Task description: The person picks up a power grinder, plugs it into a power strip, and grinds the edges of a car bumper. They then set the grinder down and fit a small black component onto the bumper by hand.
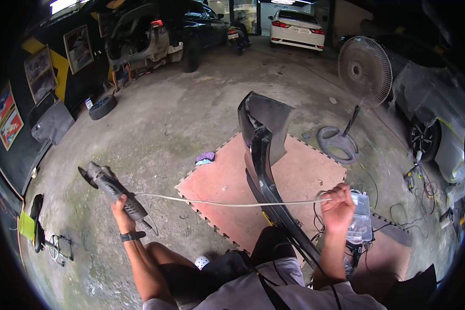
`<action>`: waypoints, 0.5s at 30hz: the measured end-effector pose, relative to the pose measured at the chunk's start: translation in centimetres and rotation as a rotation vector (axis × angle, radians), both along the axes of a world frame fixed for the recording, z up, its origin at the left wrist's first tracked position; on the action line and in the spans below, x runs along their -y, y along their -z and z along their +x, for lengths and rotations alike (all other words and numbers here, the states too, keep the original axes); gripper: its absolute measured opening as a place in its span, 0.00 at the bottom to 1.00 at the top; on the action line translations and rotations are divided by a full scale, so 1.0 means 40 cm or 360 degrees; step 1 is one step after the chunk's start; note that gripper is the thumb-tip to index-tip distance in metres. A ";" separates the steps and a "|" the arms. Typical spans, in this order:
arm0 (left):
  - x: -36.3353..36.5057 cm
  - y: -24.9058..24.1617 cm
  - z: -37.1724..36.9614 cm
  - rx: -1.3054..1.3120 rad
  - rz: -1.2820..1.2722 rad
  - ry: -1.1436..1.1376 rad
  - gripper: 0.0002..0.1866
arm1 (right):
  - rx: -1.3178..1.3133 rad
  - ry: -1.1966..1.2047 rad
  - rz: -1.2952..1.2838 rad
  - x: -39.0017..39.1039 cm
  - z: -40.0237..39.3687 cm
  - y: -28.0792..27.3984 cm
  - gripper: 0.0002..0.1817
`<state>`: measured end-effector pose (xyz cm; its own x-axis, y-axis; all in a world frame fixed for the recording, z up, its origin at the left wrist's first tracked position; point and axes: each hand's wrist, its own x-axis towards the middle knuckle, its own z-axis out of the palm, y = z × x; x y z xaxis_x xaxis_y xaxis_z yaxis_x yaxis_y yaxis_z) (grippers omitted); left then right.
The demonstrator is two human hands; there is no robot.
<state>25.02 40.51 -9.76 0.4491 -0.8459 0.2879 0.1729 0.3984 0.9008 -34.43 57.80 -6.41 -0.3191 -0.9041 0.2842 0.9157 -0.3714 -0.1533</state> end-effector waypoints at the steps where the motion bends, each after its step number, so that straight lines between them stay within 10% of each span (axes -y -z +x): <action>1: 0.009 0.013 0.032 -0.0093 0.0083 0.0011 0.22 | -0.0002 0.0024 0.0004 -0.015 -0.027 -0.014 0.09; 8: 0.040 0.047 0.070 -0.0201 0.0063 -0.0027 0.23 | -0.0426 0.0622 0.0135 -0.147 -0.330 -0.008 0.09; 15: 0.095 0.094 0.098 0.0062 0.0358 0.0557 0.33 | -0.0740 0.1554 0.1549 -0.452 -0.626 -0.019 0.14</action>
<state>28.93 36.72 -13.50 0.1157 -0.9892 0.0896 0.2268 0.1141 0.9672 -59.48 75.89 -5.64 -0.9594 -0.2766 -0.0551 0.1626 -0.3828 -0.9094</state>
